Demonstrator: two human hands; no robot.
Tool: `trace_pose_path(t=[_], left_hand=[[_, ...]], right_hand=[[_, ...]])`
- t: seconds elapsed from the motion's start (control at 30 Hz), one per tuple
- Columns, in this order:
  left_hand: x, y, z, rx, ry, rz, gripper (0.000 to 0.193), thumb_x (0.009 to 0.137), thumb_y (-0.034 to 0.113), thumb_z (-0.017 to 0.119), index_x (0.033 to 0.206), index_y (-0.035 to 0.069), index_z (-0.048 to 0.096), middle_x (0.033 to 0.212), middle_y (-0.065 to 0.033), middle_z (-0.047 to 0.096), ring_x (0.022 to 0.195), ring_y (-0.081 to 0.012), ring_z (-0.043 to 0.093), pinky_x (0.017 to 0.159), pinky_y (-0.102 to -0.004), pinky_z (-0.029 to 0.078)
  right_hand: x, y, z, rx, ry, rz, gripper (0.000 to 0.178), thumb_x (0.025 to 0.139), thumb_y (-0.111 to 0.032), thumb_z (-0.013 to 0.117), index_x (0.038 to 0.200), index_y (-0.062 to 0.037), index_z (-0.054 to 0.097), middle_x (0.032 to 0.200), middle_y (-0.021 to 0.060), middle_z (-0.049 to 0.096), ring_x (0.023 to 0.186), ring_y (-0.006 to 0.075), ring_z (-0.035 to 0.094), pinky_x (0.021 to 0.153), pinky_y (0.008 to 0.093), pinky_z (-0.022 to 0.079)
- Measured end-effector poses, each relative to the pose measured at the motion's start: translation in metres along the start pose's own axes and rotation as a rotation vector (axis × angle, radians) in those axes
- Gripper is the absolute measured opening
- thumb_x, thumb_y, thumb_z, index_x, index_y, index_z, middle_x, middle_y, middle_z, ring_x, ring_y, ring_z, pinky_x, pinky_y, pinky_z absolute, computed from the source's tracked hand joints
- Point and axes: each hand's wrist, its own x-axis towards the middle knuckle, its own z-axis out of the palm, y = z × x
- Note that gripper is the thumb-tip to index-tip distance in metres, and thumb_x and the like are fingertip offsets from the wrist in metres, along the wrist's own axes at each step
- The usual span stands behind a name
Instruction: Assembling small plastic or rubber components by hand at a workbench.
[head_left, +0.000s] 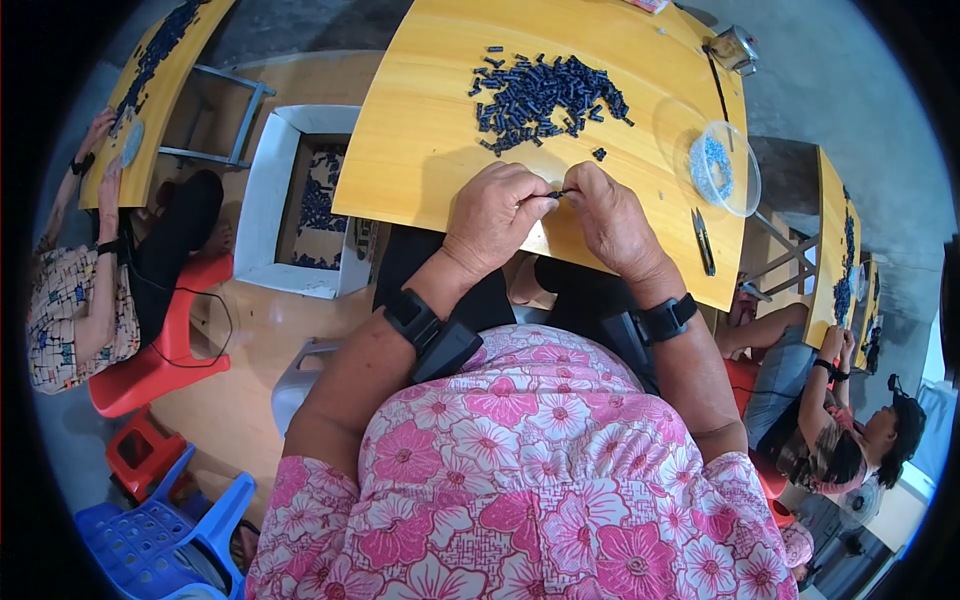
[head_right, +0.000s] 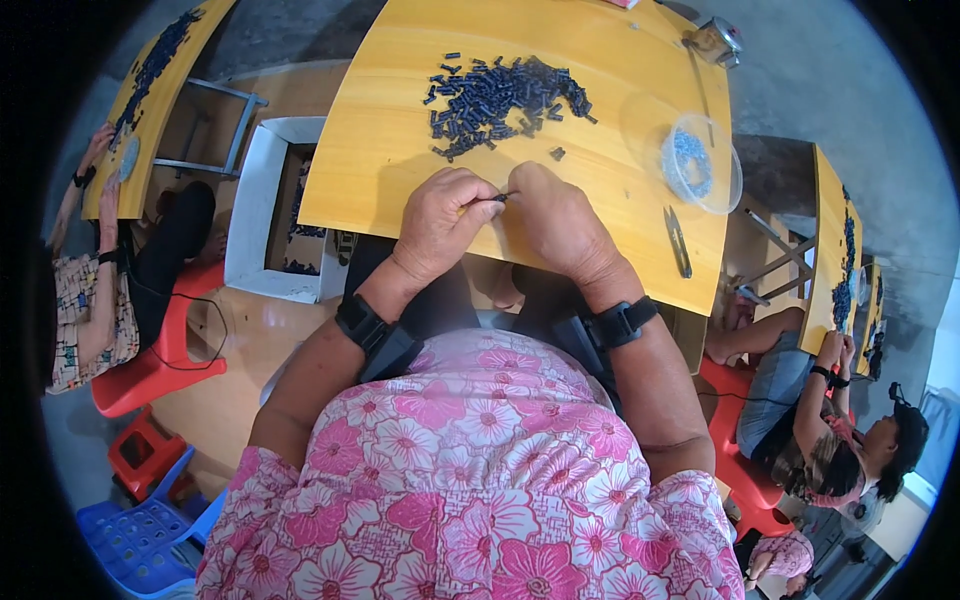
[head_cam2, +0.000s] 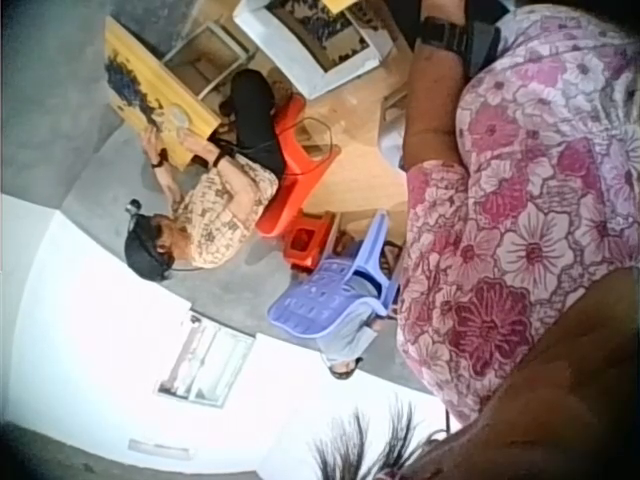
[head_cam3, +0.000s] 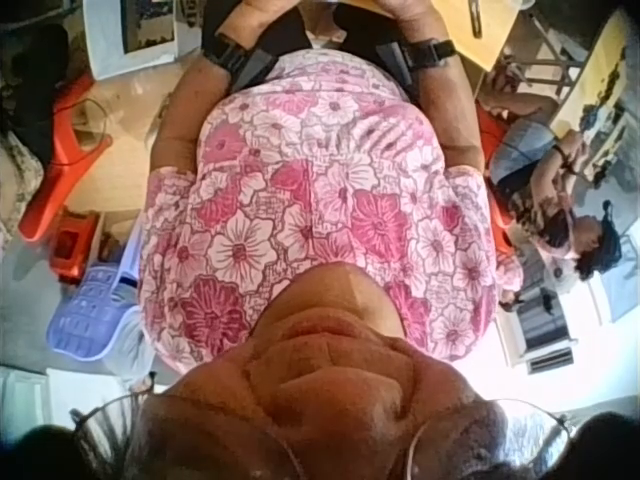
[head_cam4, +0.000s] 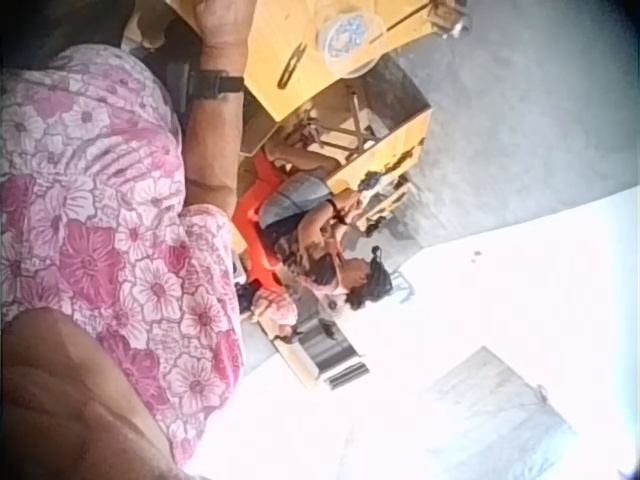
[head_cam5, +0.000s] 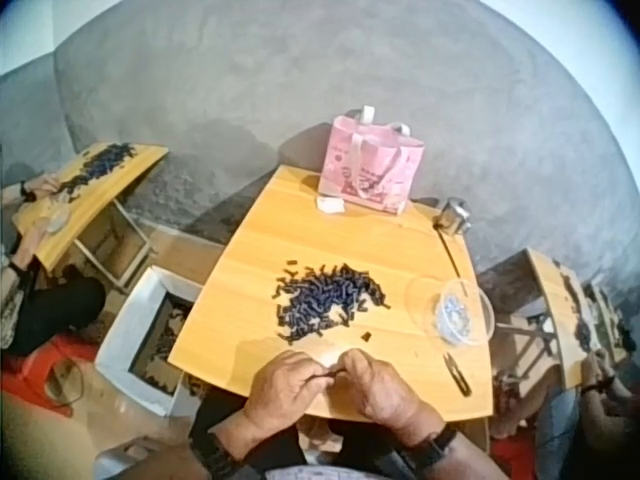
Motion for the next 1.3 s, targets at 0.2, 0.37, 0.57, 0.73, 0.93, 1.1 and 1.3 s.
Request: trace_pose_path(t=[0.2,0.37,0.57,0.73,0.93,1.1,1.3], left_hand=[[0.000,-0.001,0.000,-0.019,0.001,-0.007,0.009,0.077,0.009,0.072,0.080,0.003,0.066,0.075,-0.0094,0.062,0.076,-0.0284,0.060,0.070,-0.0377,0.048],[0.000,0.000,-0.001,-0.018,0.004,-0.016,0.009,0.078,0.010,0.072,0.081,0.003,0.067,0.075,-0.0096,0.062,0.075,-0.0281,0.059,0.070,-0.0375,0.049],[0.000,-0.005,-0.003,-0.129,-0.034,-0.080,0.010,0.080,0.010,0.072,0.082,0.002,0.067,0.075,-0.0080,0.061,0.072,-0.0230,0.059,0.067,-0.0334,0.048],[0.001,-0.003,-0.002,-0.150,-0.007,-0.108,0.009,0.080,0.009,0.071,0.082,0.002,0.067,0.074,-0.0077,0.061,0.071,-0.0220,0.058,0.066,-0.0324,0.048],[0.002,-0.002,0.000,-0.035,0.019,-0.049,0.008,0.078,0.008,0.071,0.081,0.002,0.068,0.075,-0.0084,0.062,0.071,-0.0236,0.059,0.066,-0.0334,0.049],[-0.003,-0.001,-0.002,-0.126,0.027,-0.103,0.008,0.078,0.012,0.072,0.080,0.004,0.069,0.077,-0.0084,0.064,0.072,-0.0247,0.062,0.065,-0.0354,0.050],[-0.025,0.029,-0.012,-0.271,-0.054,-0.248,0.011,0.087,0.008,0.068,0.093,-0.002,0.071,0.080,-0.0020,0.063,0.072,-0.0086,0.058,0.066,-0.0240,0.047]], right_hand=[[0.003,-0.002,0.003,0.012,-0.068,0.090,0.013,0.082,-0.015,0.064,0.085,-0.0025,0.062,0.090,0.0152,0.058,0.084,0.0351,0.062,0.073,0.0427,0.052],[0.002,-0.003,0.007,0.040,-0.031,0.062,0.011,0.079,-0.014,0.065,0.080,-0.0027,0.064,0.089,0.0124,0.057,0.084,0.0316,0.060,0.072,0.0405,0.052],[0.003,-0.003,0.011,0.108,-0.010,0.085,0.010,0.079,-0.013,0.066,0.082,-0.0048,0.062,0.088,0.0119,0.056,0.083,0.0322,0.060,0.071,0.0407,0.052],[-0.001,0.000,0.022,0.172,0.110,0.150,0.009,0.080,-0.012,0.065,0.083,-0.0061,0.059,0.089,0.0121,0.057,0.083,0.0329,0.062,0.071,0.0405,0.051],[-0.006,0.008,0.032,0.096,0.156,0.099,0.004,0.084,-0.009,0.064,0.085,-0.0062,0.061,0.091,0.0113,0.059,0.081,0.0314,0.063,0.071,0.0392,0.052],[-0.012,0.000,0.035,0.373,0.276,0.249,0.005,0.087,-0.005,0.064,0.092,-0.0049,0.066,0.081,0.0096,0.065,0.070,0.0218,0.065,0.065,0.0326,0.052],[-0.026,-0.012,0.027,0.342,0.318,0.070,0.007,0.086,-0.003,0.066,0.093,-0.0026,0.068,0.078,0.0098,0.065,0.062,0.0183,0.064,0.062,0.0303,0.052]])
